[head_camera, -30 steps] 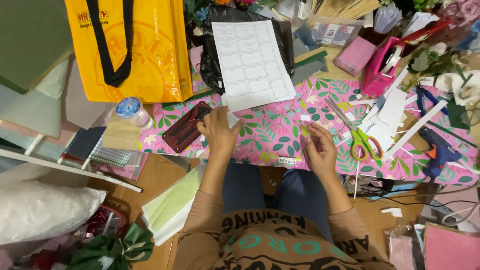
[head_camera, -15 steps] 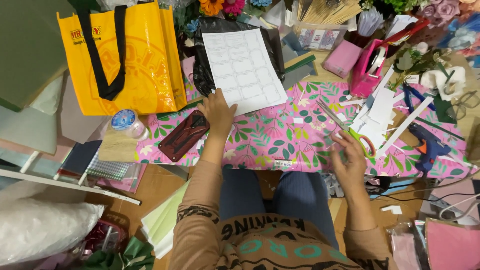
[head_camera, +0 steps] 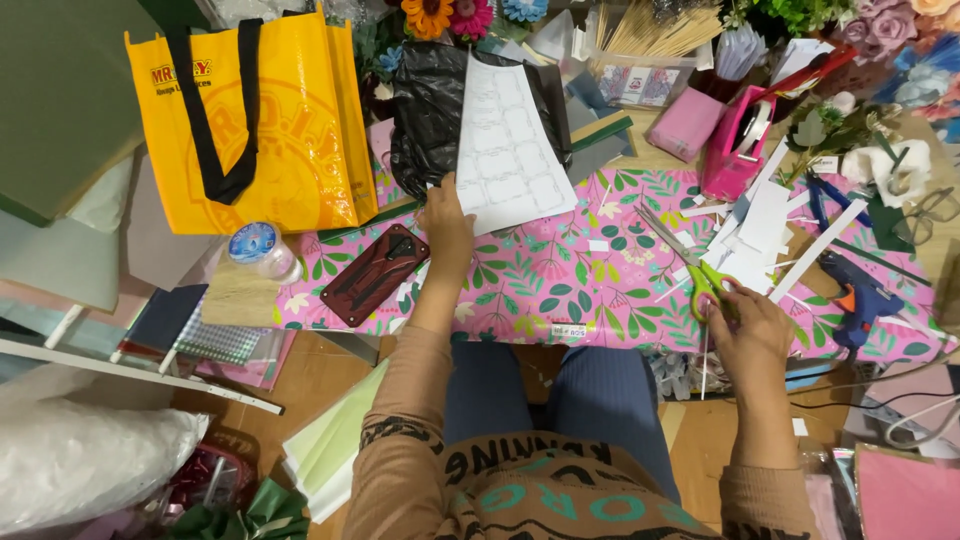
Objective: The person uses green-handled scissors to cut a sheet of paper printed with a grid of rectangular labels. They hold the paper with one hand and cut along the printed lines to separate the labels into individual pieces, placing the cut pieces on the table.
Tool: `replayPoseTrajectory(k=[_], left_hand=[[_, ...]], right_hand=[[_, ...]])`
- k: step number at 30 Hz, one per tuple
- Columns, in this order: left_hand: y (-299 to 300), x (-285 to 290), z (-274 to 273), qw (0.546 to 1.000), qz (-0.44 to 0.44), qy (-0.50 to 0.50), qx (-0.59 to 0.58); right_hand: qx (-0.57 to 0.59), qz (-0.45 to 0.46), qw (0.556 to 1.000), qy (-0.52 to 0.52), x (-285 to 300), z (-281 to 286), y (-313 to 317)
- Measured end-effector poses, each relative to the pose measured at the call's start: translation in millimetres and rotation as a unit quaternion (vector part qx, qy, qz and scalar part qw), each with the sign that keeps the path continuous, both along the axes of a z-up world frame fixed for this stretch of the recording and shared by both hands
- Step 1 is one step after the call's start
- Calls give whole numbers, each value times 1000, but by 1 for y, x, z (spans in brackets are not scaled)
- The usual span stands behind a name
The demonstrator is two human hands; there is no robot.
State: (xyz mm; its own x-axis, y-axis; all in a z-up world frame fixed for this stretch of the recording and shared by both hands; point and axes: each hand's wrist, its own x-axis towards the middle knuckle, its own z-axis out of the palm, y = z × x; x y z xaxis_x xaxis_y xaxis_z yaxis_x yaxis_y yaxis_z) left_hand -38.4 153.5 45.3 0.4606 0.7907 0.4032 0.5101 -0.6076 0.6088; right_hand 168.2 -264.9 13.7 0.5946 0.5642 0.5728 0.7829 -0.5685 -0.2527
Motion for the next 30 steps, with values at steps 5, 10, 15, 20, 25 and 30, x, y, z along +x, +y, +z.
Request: replayPoseTrajectory(k=[5, 10, 15, 20, 25, 30], left_hand=[[13, 3, -22, 998, 4, -17, 53], [26, 6, -28, 995, 52, 59, 68], [1, -9, 12, 990, -62, -116, -41], [-7, -11, 17, 986, -52, -153, -42], [-38, -28, 40, 969, -65, -213, -109], [-64, -35, 23, 915, -63, -301, -262]], right_hand=[[-28, -18, 992, 120, 10, 12, 4], [-53, -42, 975, 209, 14, 25, 11], [-80, -17, 981, 177, 27, 17, 11], [-101, -34, 979, 176, 38, 7, 13], [-77, -31, 983, 166, 22, 24, 18], [75, -28, 946, 315, 13, 26, 16]])
